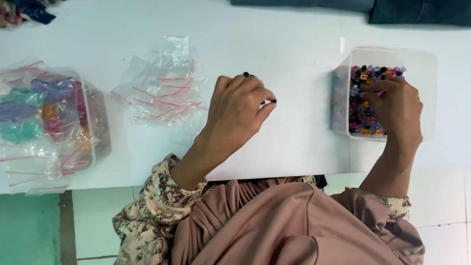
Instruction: The person sorts black beads from a container and places them into a plastic bag.
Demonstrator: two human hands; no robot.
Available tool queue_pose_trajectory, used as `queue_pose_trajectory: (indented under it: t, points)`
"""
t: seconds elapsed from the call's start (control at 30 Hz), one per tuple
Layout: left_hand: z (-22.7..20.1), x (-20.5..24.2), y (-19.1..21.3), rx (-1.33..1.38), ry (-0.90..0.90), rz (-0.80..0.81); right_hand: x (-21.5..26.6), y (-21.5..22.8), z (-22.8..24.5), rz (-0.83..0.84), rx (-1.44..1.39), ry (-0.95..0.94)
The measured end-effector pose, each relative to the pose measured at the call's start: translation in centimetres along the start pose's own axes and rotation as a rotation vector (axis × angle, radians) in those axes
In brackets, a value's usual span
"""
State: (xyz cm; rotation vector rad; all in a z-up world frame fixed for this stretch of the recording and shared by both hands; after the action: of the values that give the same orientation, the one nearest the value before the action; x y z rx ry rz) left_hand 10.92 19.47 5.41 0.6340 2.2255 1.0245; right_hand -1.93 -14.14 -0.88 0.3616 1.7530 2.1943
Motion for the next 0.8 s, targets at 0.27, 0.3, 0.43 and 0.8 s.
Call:
queue_pose_trajectory:
  t: [0.27,0.3,0.43,0.8]
  points:
    - [4.3,7.5,-4.0,-0.041,0.13,0.07,0.2,0.3,0.3,-0.061,-0.105,0.024]
    - [4.4,7.9,-4.6,-0.038,0.13,0.066,0.2,0.4,0.1,-0.088,-0.151,0.013]
    - [4.3,8.8,-5.4,-0.054,0.115,0.072,0.5,1.0,0.5,-0.145,-0.178,0.097]
    - [4.6,9.3,-5.8,-0.092,0.112,0.016,2.6,3.0,3.4,-0.131,-0.782,0.058]
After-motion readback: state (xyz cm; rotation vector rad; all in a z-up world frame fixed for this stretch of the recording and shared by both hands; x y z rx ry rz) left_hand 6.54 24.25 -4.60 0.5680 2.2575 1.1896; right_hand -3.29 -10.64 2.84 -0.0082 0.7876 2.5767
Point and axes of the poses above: each hand's wrist, its own x-axis away from the middle knuckle, its own y-axis out of the back of the hand, z = x × y, the point moved 6 cm from there along -x, towards the middle knuckle, and after that the axes turned 11 degrees about y, right-handed, at the moved point
